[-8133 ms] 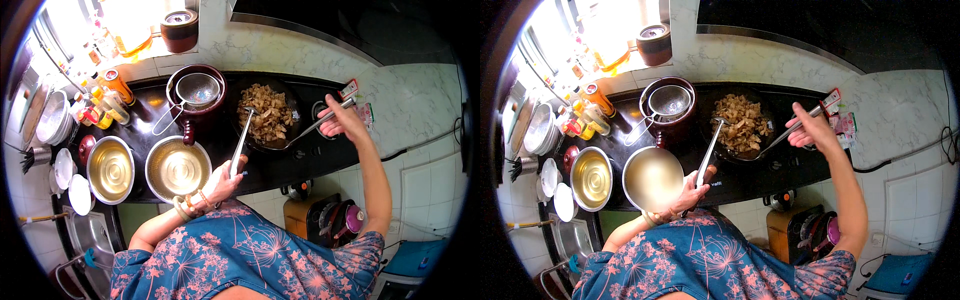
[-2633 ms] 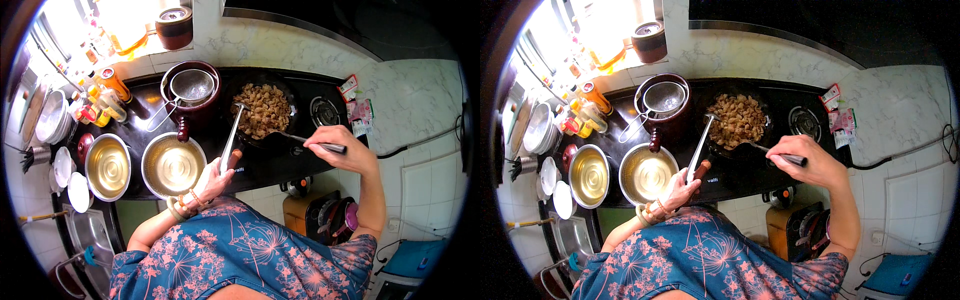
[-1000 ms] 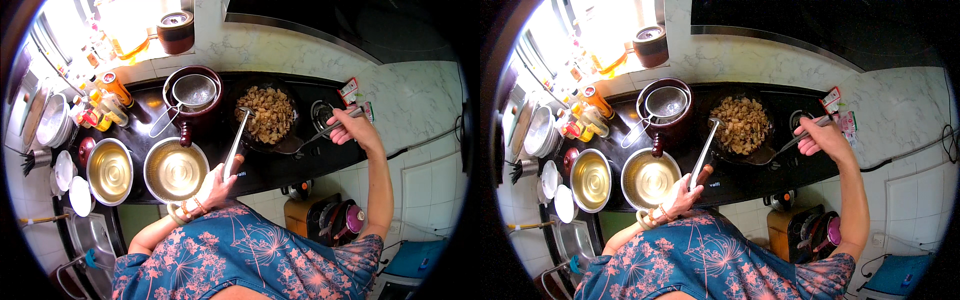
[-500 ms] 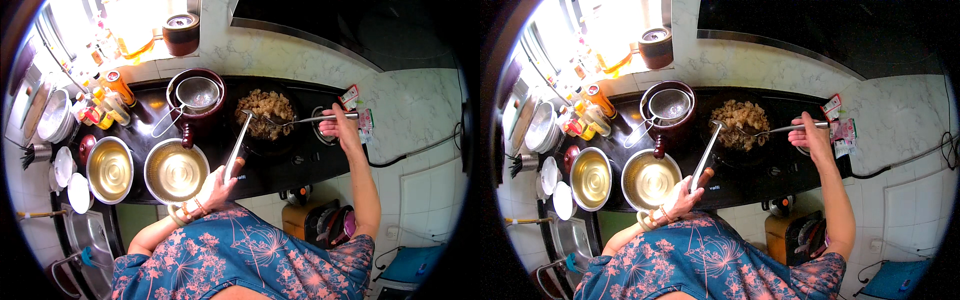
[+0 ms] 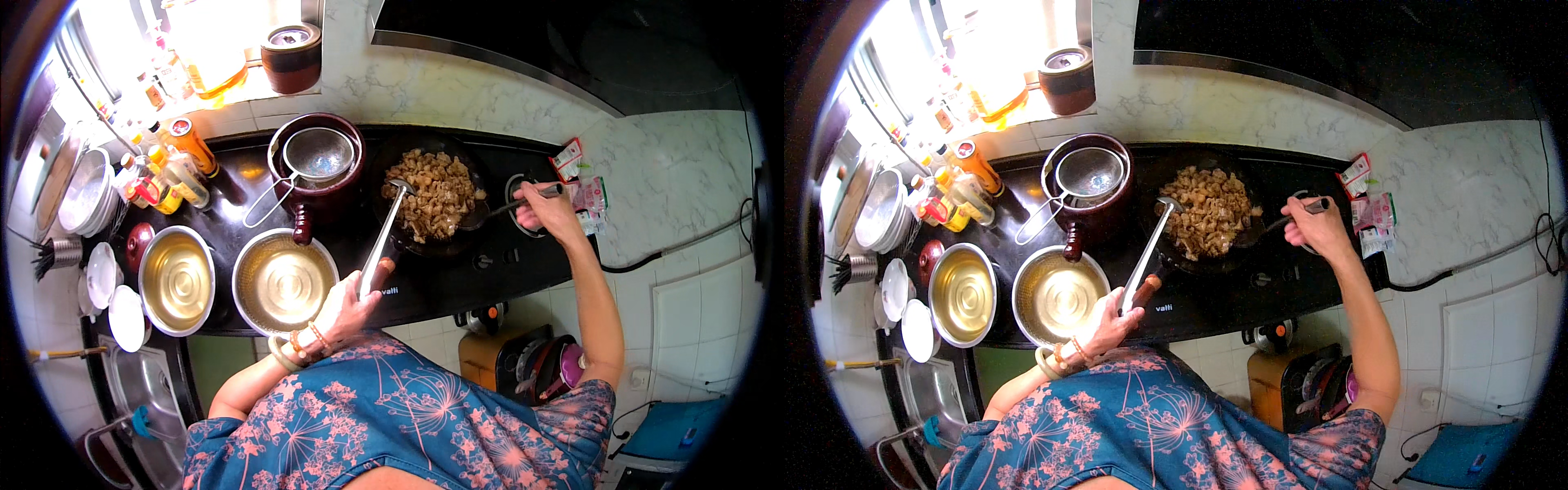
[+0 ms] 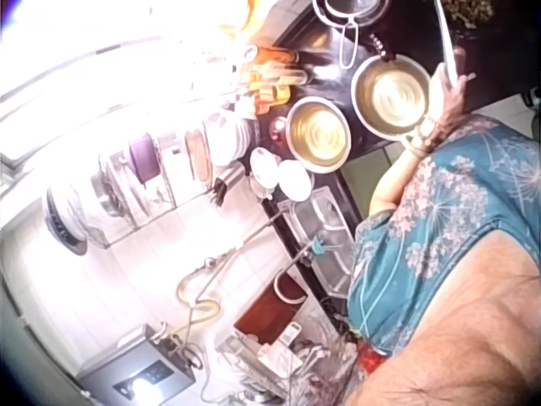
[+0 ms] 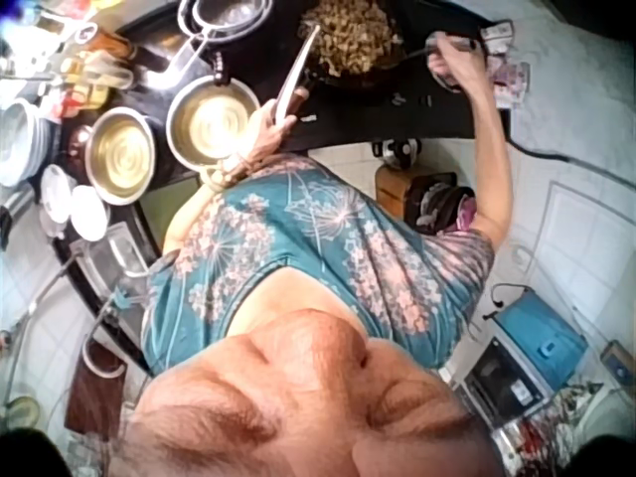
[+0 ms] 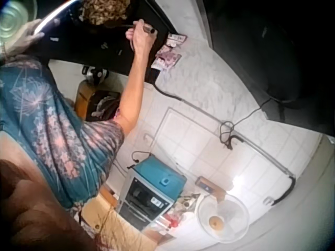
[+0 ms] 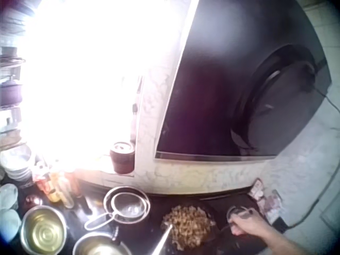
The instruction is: The person fries small meat pieces in a pan and uses a ladle to transfer them into a small pot through a strainer.
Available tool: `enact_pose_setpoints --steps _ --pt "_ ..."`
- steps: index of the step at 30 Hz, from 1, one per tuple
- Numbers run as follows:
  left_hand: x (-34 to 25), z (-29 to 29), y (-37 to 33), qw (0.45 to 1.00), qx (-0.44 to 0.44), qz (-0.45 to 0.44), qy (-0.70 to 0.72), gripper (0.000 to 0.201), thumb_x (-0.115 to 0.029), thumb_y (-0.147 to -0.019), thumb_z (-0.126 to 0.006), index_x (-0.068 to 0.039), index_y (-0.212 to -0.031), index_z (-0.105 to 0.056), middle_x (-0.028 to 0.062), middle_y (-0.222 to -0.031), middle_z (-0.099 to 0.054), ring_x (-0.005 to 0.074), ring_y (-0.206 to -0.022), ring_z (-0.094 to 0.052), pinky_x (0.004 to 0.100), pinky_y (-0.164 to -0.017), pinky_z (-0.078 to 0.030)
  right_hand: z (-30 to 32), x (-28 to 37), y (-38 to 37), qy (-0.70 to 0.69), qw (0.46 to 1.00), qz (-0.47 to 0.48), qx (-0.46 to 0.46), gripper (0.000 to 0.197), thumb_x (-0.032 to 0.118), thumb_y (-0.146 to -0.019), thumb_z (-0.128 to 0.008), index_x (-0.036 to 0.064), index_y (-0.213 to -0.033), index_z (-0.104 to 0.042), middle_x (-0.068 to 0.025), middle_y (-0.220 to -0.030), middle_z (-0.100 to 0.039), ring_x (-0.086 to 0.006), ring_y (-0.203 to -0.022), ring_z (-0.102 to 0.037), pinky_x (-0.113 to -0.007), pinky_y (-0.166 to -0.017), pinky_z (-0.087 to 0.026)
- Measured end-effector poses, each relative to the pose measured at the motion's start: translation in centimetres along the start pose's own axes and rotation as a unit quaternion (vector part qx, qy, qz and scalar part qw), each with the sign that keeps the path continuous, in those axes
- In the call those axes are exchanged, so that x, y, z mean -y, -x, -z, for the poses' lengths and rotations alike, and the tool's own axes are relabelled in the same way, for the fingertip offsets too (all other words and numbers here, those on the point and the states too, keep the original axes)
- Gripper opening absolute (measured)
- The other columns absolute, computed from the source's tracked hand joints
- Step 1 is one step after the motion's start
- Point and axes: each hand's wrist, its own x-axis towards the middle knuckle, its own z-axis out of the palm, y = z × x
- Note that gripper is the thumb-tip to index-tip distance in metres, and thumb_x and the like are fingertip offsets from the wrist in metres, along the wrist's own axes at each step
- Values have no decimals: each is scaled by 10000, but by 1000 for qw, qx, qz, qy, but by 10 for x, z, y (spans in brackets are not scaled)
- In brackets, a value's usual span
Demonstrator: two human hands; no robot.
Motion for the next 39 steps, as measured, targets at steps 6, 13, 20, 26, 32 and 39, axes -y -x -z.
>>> enact_pose_setpoints --steps 6,13,20,26,32,39 --pt "-11 8 -1 999 30 29 -28 218 -200 -884 -644 -32 -926 -512 25 -677 -564 99 -603 -532 277 -530 -439 -14 -13 -7 -41 988 142 54 304 244 -943 -577 -38 -942 -690 -81 -802 -668 -113 -690 -627 -240 -639 -527" --pt "0 2 -1 1000 16 17 5 203 -180 -879 -645 -37 -918 -506 6 -679 -549 83 -610 -507 267 -531 -428 31 24 13 44 982 147 114 243 194 -932 -584 -18 -966 -698 -78 -790 -683 -109 -689 -641 -227 -633 -533" --pt "-1 2 -1 1000 10 21 -1 203 -175 -876 -649 -34 -922 -512 8 -672 -545 84 -601 -505 270 -517 -423 36 22 -7 78 996 44 18 291 250 -931 -585 -25 -933 -681 -92 -739 -670 -127 -652 -655 -237 -590 -542" --pt "1 1 -1 1000 8 10 -3 206 -183 -878 -649 -32 -930 -520 10 -667 -556 85 -590 -512 269 -513 -431 13 -16 -71 -112 993 37 -13 286 250 -929 -585 -18 -986 -668 -112 -812 -680 -151 -658 -673 -251 -591 -559" --pt "-4 4 -2 1000 13 22 10 210 -191 -882 -646 -32 -947 -526 6 -672 -558 77 -589 -516 255 -513 -432 -20 5 -77 -118 977 154 92 241 192 -930 -576 -1 -1021 -689 -86 -875 -686 -125 -769 -658 -242 -671 -549" --pt "-2 0 0 998 3 34 45 205 -182 -885 -641 -27 -950 -524 10 -690 -563 77 -604 -520 248 -526 -434 -15 29 -9 130 920 334 156 152 100 -867 -579 18 -932 -690 -95 -812 -667 -162 -709 -608 -309 -627 -471"
